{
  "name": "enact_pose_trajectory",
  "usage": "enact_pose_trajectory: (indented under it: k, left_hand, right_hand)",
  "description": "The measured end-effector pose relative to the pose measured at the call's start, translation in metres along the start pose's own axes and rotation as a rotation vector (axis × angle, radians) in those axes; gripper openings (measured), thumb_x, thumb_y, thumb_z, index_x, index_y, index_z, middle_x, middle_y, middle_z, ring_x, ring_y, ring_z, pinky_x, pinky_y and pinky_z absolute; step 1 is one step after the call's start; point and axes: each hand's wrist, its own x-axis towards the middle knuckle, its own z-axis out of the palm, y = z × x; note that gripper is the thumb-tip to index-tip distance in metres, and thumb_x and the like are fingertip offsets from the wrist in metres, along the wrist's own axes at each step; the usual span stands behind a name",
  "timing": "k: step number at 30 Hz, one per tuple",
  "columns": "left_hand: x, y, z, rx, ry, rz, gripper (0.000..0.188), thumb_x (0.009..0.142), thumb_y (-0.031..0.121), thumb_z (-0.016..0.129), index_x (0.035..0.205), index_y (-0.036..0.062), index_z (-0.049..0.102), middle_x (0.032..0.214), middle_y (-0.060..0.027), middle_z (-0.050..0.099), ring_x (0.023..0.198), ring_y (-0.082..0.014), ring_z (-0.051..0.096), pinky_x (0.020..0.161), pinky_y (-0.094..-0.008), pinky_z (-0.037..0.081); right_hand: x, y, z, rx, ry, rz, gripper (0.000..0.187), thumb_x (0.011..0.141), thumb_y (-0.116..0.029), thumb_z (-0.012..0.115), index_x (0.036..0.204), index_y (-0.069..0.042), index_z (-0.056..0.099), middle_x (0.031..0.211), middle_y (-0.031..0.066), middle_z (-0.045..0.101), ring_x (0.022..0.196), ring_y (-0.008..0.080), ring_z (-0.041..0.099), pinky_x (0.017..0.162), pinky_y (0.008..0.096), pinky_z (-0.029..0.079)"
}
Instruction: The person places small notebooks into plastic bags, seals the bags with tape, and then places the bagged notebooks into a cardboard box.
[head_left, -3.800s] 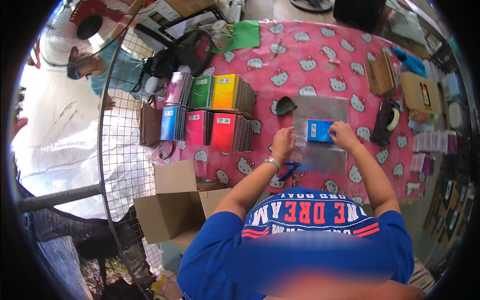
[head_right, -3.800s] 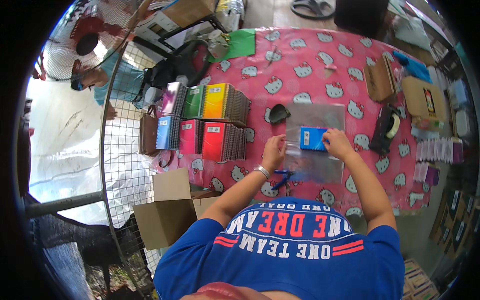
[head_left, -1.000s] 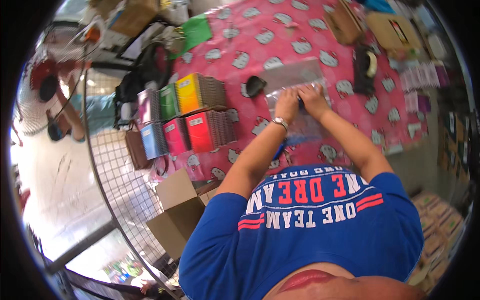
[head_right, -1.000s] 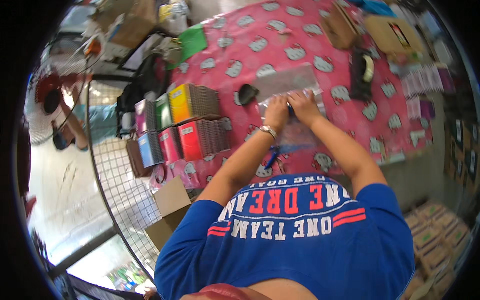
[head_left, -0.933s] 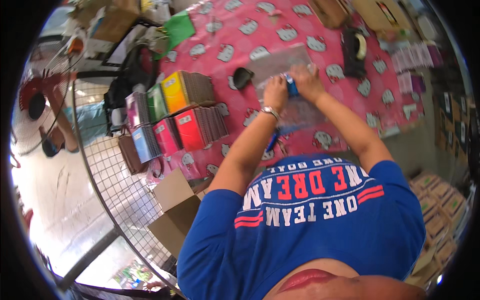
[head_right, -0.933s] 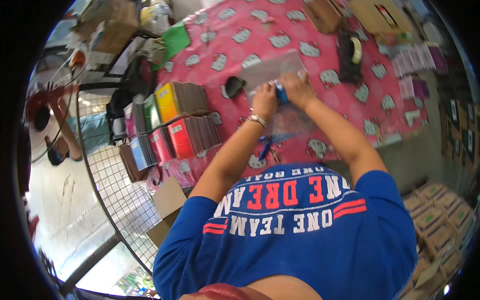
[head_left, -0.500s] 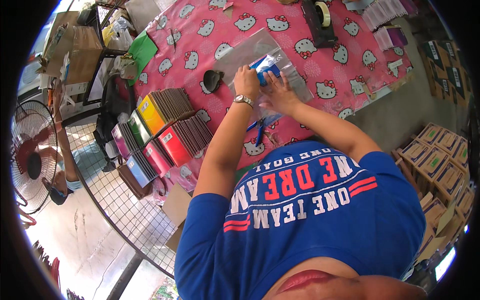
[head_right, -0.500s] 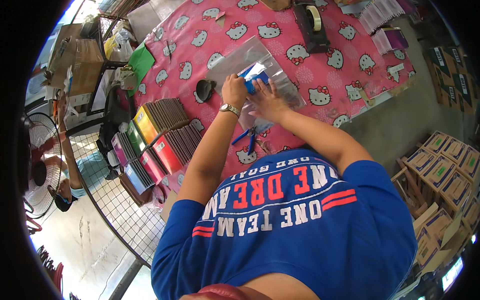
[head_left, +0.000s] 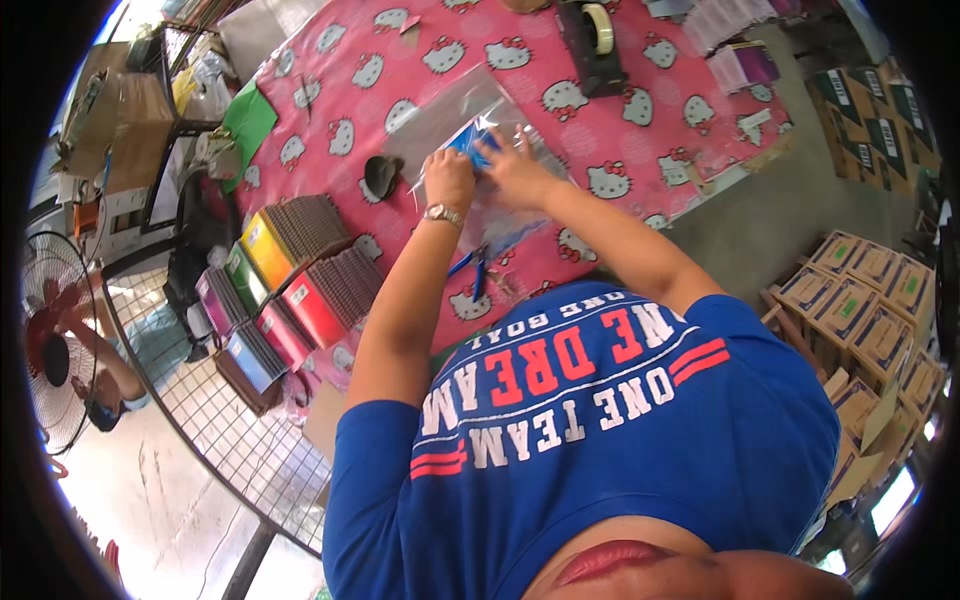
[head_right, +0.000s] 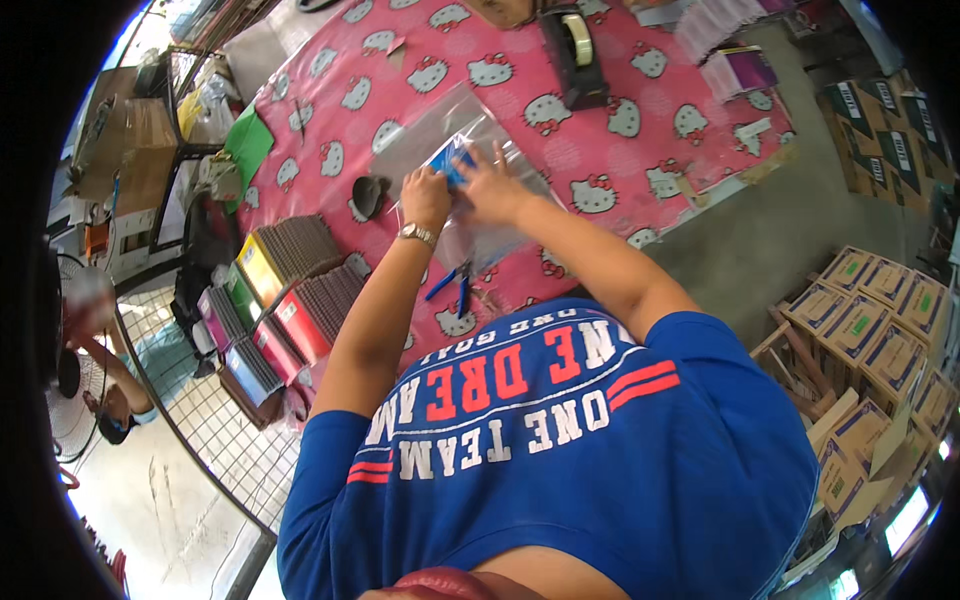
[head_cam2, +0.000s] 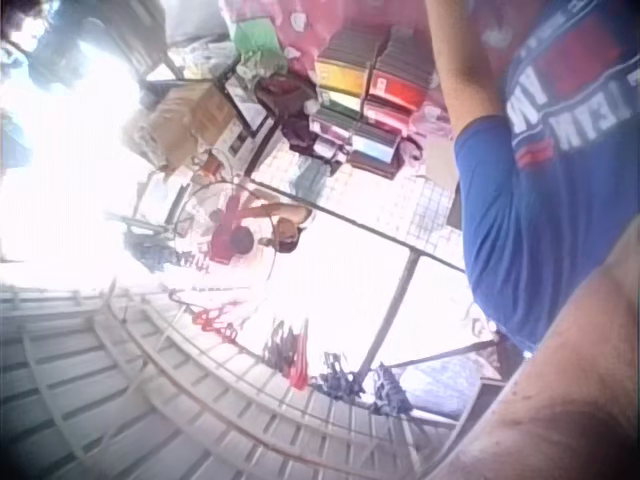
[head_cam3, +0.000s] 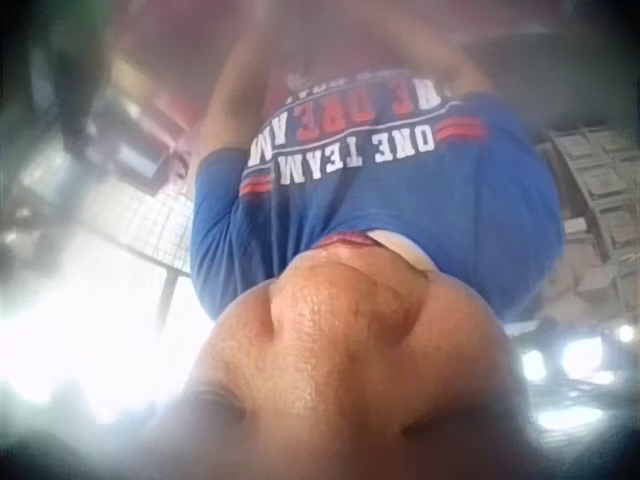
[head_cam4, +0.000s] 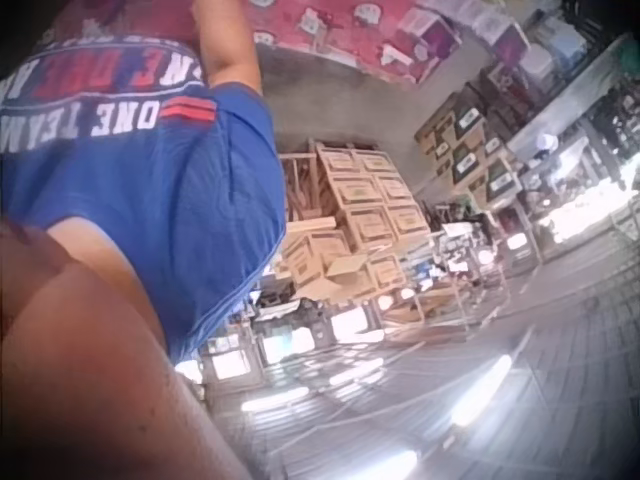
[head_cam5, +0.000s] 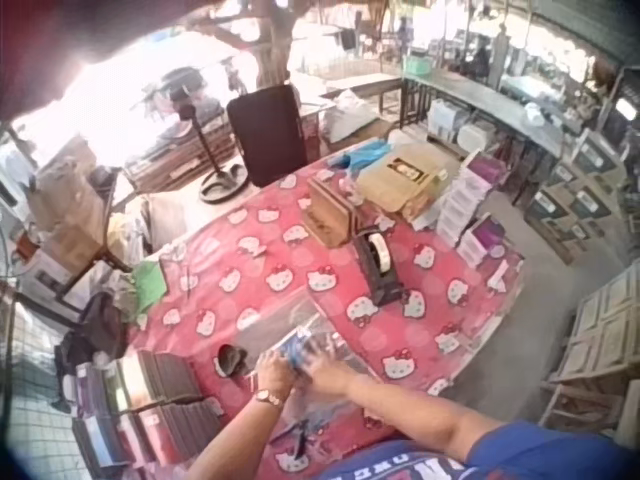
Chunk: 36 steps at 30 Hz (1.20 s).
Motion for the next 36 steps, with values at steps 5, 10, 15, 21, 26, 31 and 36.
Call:
enact_pose_trajectory:
  k: [5,10,15,21,26,31,36]
  left_hand:
    - [-0.003,0.015,0.006,0.128,0.115,0.015,0.016,0.084,0.010,0.051,0.077,0.0027,0.063,0.085,-0.0093,0.062,0.087,-0.0247,0.060,0.080,-0.0392,0.045]
    - [-0.020,0.021,0.002,0.093,0.024,-0.073,0.027,0.084,0.016,0.052,0.098,-0.0047,0.062,0.099,-0.0151,0.060,0.098,-0.0285,0.056,0.090,-0.0398,0.040]
    - [-0.039,0.027,-0.010,0.061,-0.052,-0.141,0.052,0.088,0.023,0.049,0.131,-0.0060,0.045,0.116,-0.0142,0.053,0.118,-0.0278,0.047,0.107,-0.0473,0.025]
    - [-0.037,0.020,0.009,0.204,-0.017,-0.112,0.051,0.084,0.019,0.054,0.130,0.0000,0.046,0.112,-0.0084,0.053,0.117,-0.0233,0.048,0.105,-0.0483,0.026]
    - [-0.045,0.016,0.009,0.081,0.030,-0.155,0.043,0.086,0.012,0.048,0.128,0.0035,0.051,0.106,-0.0043,0.055,0.112,-0.0196,0.051,0.102,-0.0440,0.026]
    - [-0.046,0.015,0.014,0.085,0.169,-0.119,0.031,0.085,0.012,0.050,0.114,0.0081,0.060,0.093,0.0004,0.056,0.098,-0.0140,0.054,0.090,-0.0389,0.030]
    - [-0.056,0.014,0.025,-0.008,0.214,-0.155,0.036,0.081,0.019,0.058,0.117,0.0141,0.059,0.092,0.0019,0.055,0.096,-0.0136,0.054,0.089,-0.0395,0.030]
  right_hand:
    - [-0.015,0.184,-0.058,0.162,0.841,0.740,0.022,0.080,-0.020,0.069,0.093,-0.002,0.067,0.084,0.0109,0.065,0.076,0.0221,0.061,0.069,0.0351,0.048]
    - [-0.020,0.215,-0.069,1.193,0.281,1.020,0.020,0.086,-0.020,0.067,0.099,-0.005,0.064,0.075,-0.0028,0.059,0.067,0.0109,0.055,0.065,0.0277,0.049]
    - [-0.039,0.177,-0.047,1.459,0.568,0.806,0.008,0.088,-0.012,0.062,0.094,-0.006,0.062,0.080,0.0006,0.057,0.071,0.0093,0.054,0.072,0.0258,0.052]
    - [-0.056,0.187,0.011,2.183,0.113,0.733,0.005,0.089,-0.007,0.058,0.094,-0.007,0.056,0.074,-0.0018,0.050,0.063,0.0071,0.046,0.057,0.0218,0.040]
    - [0.069,0.053,-0.045,1.451,-0.578,0.325,0.016,0.084,-0.018,0.067,0.086,-0.004,0.060,0.070,-0.0024,0.052,0.058,0.0067,0.048,0.051,0.0231,0.038]
    - [0.127,0.030,-0.021,0.531,-0.830,0.004,0.021,0.078,-0.022,0.073,0.076,-0.003,0.064,0.064,0.0038,0.061,0.053,0.0121,0.055,0.050,0.0291,0.045]
    - [0.132,0.027,-0.003,0.216,-0.851,-0.062,0.023,0.070,-0.023,0.078,0.070,-0.003,0.066,0.064,0.0097,0.066,0.058,0.0188,0.064,0.055,0.0328,0.051]
